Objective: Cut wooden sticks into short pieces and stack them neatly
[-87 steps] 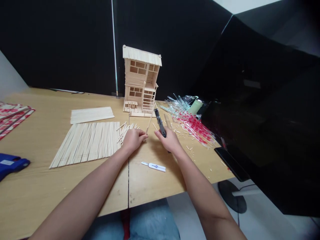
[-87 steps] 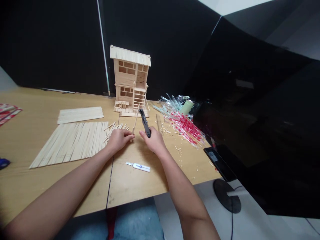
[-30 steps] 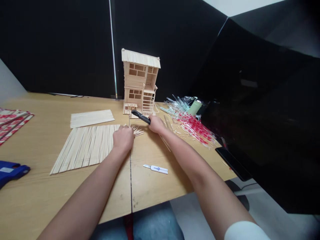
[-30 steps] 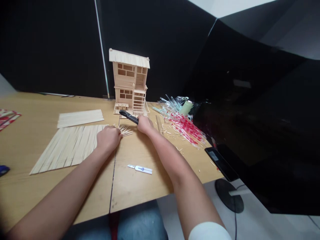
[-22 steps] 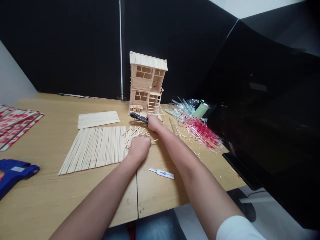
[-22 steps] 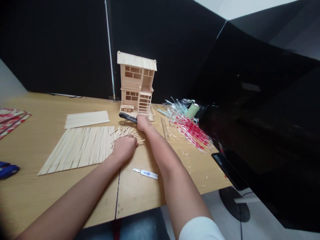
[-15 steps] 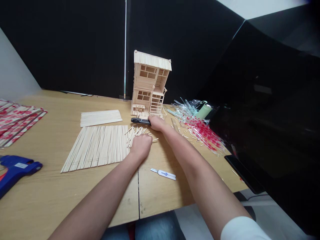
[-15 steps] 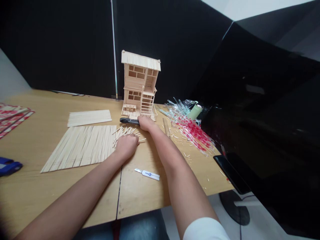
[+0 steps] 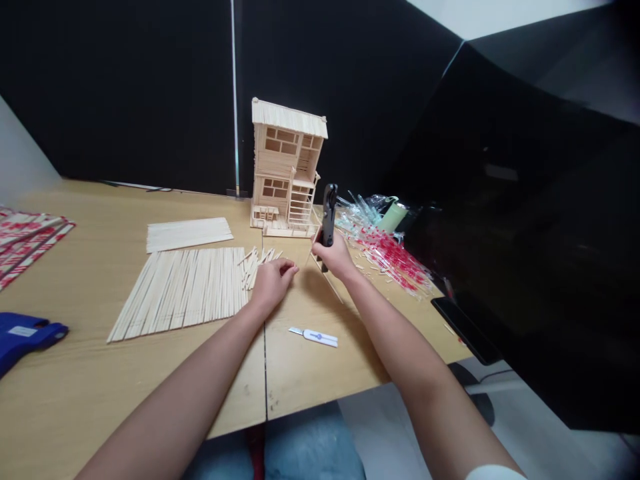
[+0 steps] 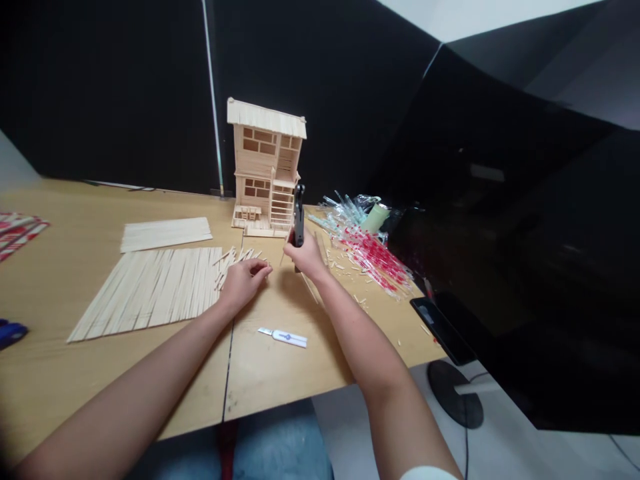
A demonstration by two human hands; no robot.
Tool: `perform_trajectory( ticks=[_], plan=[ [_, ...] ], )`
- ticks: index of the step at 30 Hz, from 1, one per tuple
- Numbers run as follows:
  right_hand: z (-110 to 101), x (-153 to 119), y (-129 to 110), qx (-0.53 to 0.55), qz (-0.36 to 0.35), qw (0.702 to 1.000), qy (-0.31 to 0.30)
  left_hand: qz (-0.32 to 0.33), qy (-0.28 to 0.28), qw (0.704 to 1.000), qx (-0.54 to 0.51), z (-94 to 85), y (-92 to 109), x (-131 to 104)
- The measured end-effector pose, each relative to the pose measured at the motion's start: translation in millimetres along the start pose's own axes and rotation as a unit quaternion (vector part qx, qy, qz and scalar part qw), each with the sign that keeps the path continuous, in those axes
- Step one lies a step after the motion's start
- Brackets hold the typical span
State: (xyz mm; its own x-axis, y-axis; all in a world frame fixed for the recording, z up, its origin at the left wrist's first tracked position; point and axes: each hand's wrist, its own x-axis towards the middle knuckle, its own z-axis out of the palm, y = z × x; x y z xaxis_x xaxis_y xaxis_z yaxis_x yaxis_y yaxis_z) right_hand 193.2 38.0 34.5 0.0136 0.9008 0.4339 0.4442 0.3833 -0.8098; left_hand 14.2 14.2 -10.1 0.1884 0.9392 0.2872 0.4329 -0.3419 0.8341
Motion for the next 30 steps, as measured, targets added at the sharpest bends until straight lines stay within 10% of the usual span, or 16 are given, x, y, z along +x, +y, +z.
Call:
perform_trajectory(
  ticks=[11, 30],
  plan=[
    [11, -33, -9, -0.09, 0.029, 0.991, -0.09, 0.015, -0.058, 0.996, 0.06, -2.6, 2, -2],
    [13, -44, -4, -0.054, -0.004, 0.996, -0.067, 0.016, -0.105, 0.99, 0.092, -2.7, 5, 3]
  ],
)
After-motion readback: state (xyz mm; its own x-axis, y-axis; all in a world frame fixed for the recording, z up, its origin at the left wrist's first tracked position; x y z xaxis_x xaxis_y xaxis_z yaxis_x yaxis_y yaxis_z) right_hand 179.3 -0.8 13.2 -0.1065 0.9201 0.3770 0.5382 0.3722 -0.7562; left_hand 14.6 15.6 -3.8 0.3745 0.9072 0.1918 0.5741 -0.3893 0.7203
